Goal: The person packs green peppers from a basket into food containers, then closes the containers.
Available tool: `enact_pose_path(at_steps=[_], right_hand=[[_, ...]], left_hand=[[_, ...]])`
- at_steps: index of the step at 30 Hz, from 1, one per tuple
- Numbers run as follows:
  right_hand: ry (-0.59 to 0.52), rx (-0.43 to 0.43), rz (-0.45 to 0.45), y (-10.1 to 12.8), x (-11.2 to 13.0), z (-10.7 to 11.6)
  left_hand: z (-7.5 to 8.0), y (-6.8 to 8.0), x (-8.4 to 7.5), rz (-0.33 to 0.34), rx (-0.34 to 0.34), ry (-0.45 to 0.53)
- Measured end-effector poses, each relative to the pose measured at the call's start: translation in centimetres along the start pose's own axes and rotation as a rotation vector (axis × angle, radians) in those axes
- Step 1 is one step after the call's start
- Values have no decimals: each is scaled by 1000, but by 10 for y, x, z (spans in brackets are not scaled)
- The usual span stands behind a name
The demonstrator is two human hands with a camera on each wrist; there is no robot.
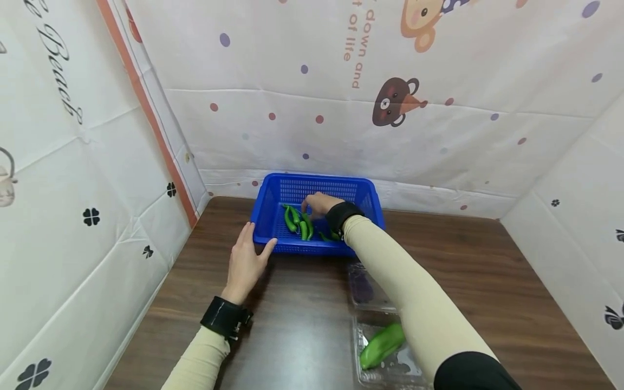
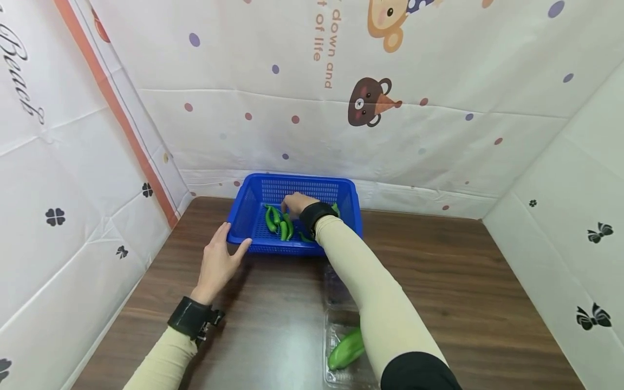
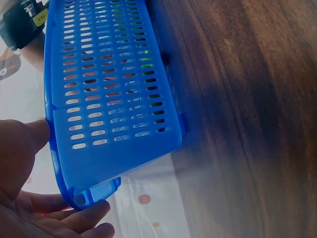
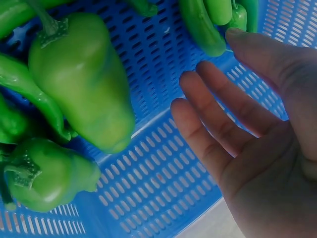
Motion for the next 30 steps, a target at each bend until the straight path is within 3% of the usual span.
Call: enact_pose_path(at_steps=[18, 30], right_hand=[[-43, 24, -25, 1, -1, -11], [14, -1, 7, -13, 4, -21]], left_hand=[[0, 1, -4, -18, -19, 33], [1, 2, 0, -11, -21, 30]])
Point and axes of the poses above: each hand's wrist, its own y-axis away from the middle knuckle, its own z-axis out of the back of the hand, x = y × z, the point moved 4 cm from there along -y, towards the middle knuckle, and after that the axes turned 11 degrees about -z, right-handed, at the moved point
